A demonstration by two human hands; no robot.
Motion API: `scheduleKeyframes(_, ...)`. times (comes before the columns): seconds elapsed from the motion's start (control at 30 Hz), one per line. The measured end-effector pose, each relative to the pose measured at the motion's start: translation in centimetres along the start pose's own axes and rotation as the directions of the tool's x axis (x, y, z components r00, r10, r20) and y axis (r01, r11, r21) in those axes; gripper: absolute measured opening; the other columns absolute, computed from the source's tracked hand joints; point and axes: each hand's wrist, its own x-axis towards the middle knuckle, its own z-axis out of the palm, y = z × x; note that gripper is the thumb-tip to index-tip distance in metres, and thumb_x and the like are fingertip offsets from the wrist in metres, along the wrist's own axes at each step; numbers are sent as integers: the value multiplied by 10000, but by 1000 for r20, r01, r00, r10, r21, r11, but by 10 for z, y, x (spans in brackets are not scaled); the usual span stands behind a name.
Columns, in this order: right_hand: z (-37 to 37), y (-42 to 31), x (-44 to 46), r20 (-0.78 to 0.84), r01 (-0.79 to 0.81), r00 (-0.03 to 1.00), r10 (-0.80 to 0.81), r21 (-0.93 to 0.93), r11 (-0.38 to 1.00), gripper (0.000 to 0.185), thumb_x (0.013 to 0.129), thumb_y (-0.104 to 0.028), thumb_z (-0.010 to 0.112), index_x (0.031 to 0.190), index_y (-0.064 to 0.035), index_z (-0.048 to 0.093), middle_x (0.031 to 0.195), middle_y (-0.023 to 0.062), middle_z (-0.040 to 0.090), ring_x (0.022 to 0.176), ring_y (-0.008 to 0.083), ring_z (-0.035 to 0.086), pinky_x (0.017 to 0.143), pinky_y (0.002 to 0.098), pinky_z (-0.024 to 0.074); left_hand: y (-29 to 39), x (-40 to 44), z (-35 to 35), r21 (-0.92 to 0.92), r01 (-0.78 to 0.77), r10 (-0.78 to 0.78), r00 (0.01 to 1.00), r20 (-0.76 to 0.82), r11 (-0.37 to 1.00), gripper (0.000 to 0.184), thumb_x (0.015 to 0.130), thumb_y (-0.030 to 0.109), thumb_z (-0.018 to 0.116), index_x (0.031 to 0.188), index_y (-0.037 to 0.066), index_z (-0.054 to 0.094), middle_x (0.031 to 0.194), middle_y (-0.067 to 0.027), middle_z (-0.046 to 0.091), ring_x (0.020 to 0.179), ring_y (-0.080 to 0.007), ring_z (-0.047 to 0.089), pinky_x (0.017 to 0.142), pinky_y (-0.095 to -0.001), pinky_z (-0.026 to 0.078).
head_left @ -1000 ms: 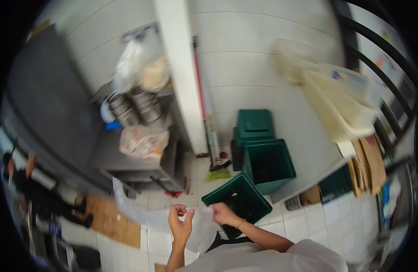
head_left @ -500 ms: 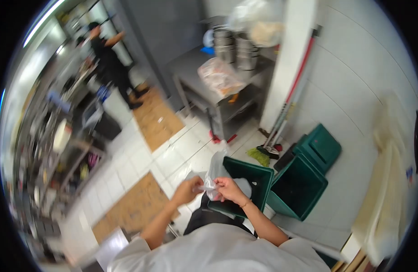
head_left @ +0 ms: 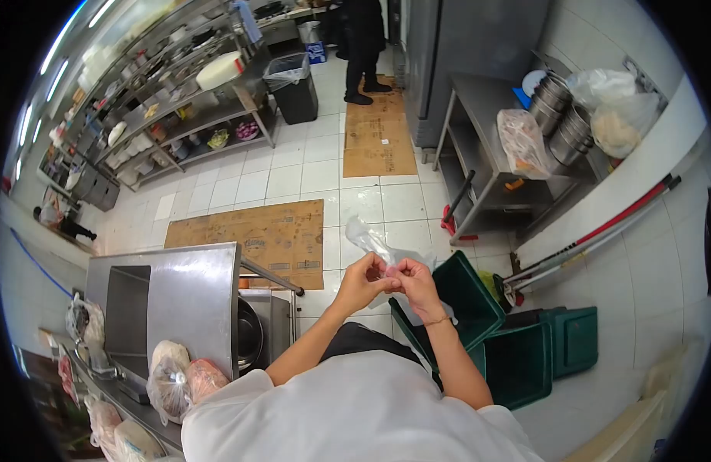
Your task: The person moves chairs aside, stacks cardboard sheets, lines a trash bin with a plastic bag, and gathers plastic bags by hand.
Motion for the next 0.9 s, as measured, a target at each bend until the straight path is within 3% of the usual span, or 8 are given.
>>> scheduleKeyframes(0.03,7,-3,4,43,8,999,-8,8,1000,131,819,-90,610,746,-54,506,673,40,586,548,105,569,498,236,493,7,1,-8,-130,47,-46,999,9,990,245,703,88,724,812,8,520,673,-13,580,579,-94,552,540,-238,451)
scheduleKeyframes(0.23,53,-16,6,69,-39,997,35,52,998,85,825,-83,598,798,-28,539,732,51,576,649,110,573,570,255,508,-1,0,-67,7,-23,22,988,151,1000,77,782,41,642,797,9,573,731,-4,586,674,-46,531,591,-196,437)
scheduleKeyframes(0.3,47,-3,7,74,-30,997,32,-23,999,107,824,-87,599,890,-15,556,721,38,565,638,111,567,575,253,508,-16,-4,-79,-205,26,-11,997,72,978,43,791,20,617,821,7,590,754,-15,592,700,-50,530,627,-197,437)
scheduleKeyframes(0.57,120,17,-9,-73,133,984,-160,-286,949,100,801,-98,632,808,-17,575,711,20,578,619,66,541,526,216,476,-16,-34,-113,-121,-57,77,982,170,991,53,824,39,582,858,4,605,771,-8,598,715,-69,535,663,-214,446)
scheduleKeyframes(0.63,110,32,-1,-23,191,975,-223,-435,880,118,789,-96,649,747,-29,562,664,17,575,580,58,527,487,200,440,-11,-43,-116,-227,109,-77,986,148,968,68,821,42,588,867,-5,605,775,-18,603,722,-79,540,666,-222,452)
scheduleKeyframes(0.7,108,37,0,1,211,973,-232,-419,883,146,793,-89,644,699,-39,544,621,14,560,541,64,514,468,207,418,-22,-52,-118,-273,113,-85,990,112,955,77,820,46,592,868,-13,604,778,-25,605,728,-86,544,670,-229,459)
scheduleKeyframes(0.83,92,35,1,-10,116,993,-121,-215,970,101,823,-73,595,754,-61,522,672,25,565,618,115,566,511,250,467,-36,-65,-128,-193,32,-64,985,-160,981,66,803,51,605,827,-10,611,725,-34,602,675,-89,549,631,-237,470)
scheduleKeyframes(0.9,79,33,-5,-88,100,992,-86,177,979,24,844,-74,542,850,-77,519,778,22,590,716,160,599,608,317,512,-52,-75,-145,-126,218,-247,921,-303,968,96,835,92,571,864,4,598,770,-50,600,723,-118,570,687,-261,482)
